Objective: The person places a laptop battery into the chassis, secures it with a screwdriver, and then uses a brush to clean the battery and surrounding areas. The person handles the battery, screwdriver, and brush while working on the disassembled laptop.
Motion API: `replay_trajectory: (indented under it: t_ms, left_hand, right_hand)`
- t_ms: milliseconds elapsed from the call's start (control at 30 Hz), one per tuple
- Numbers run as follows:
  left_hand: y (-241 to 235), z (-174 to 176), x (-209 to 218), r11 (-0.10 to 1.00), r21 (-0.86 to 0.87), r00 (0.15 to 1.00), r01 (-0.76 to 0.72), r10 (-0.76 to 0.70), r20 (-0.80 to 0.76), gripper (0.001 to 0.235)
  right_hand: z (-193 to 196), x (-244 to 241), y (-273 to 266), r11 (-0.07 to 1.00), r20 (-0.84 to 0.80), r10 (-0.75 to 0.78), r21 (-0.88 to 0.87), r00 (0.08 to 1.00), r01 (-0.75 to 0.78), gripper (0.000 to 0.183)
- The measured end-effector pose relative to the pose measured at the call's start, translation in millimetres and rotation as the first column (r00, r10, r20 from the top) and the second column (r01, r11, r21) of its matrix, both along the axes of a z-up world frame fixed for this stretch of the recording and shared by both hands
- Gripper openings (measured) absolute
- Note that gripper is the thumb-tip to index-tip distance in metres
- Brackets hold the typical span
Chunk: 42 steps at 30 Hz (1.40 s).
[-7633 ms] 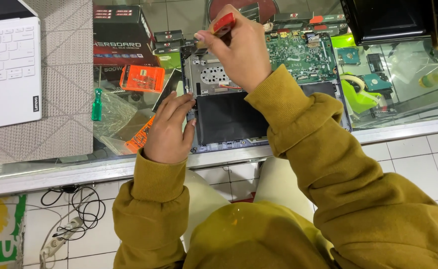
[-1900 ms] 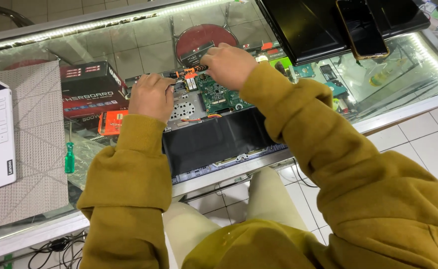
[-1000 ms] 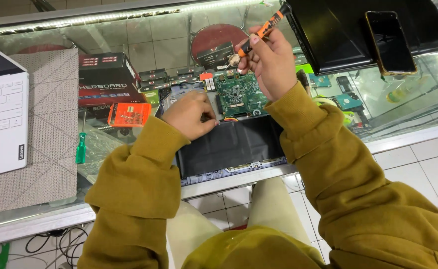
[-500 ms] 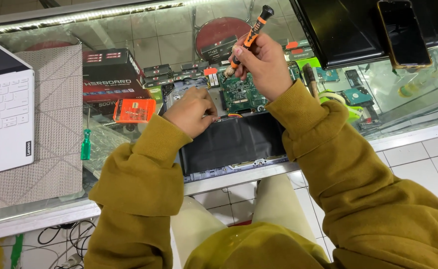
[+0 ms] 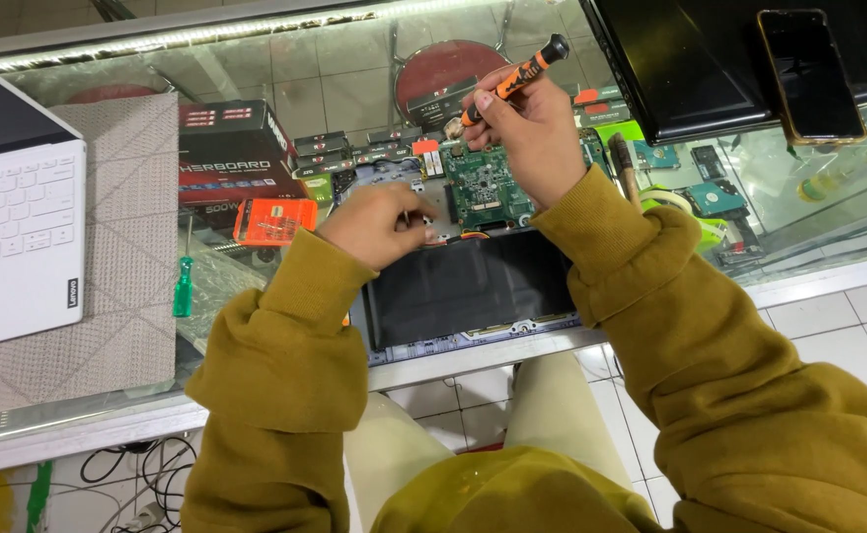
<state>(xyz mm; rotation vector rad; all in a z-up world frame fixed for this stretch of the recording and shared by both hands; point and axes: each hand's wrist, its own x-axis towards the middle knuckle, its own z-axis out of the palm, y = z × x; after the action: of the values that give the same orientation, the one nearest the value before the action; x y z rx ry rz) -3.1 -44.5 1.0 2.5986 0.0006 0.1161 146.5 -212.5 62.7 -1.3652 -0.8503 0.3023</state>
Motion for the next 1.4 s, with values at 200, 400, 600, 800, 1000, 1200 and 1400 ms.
replay_trajectory:
  t_ms: [200,400,600,800,1000,1200,1400]
  left_hand:
    - [45.8,8.7,-8.3,0.700,-0.324,0.656,-0.636,0.712,0.249,0.014]
    - [60.1,-5.1,-2.1,0.690,-0.094,0.692,-0.718,0.722,0.013,0.023]
    - [76.9,-4.1,-10.9,0.688,-0.198,0.712,-0.698,0.696,-0.092,0.026]
    - [76.7,-3.6,-7.7,0.680,-0.170,0.700,-0.714,0.703,-0.126,0.024]
    - [80.5,-13.5,-5.9,0.704,-0.143,0.715,-0.696,0.697,-0.051,0.024]
    - [79.0,-15.2,-6.3,0.755,-0.128,0.751,-0.643,0.654,0.089,0.029]
    - [62.6,0.6,-8.7,0.861,-0.249,0.814,-0.444,0.503,0.289,0.028]
  right_hand:
    - [35.5,-14.4,47.5,0.981,0.076,0.110,-0.166,0.991,-0.096,0.011]
    - [-1.1,-30.5,101.8,0.966,0.029,0.101,-0.242,0.994,-0.091,0.011]
    - [-13.0,-44.1,98.4,0.928,0.088,0.181,-0.344,0.979,-0.141,0.013]
    - [-9.7,-46.9,96.4,0.903,0.153,0.181,-0.417,0.971,-0.102,0.012]
    - [-7.0,-50.4,99.0,0.893,0.217,0.212,-0.439,0.953,-0.098,0.009]
    - [0.0,-47.1,99.5,0.871,0.279,0.279,-0.477,0.919,-0.120,0.006]
    - [-15.9,-35.8,108.9,0.901,0.571,0.283,-0.433,0.770,-0.010,0.010]
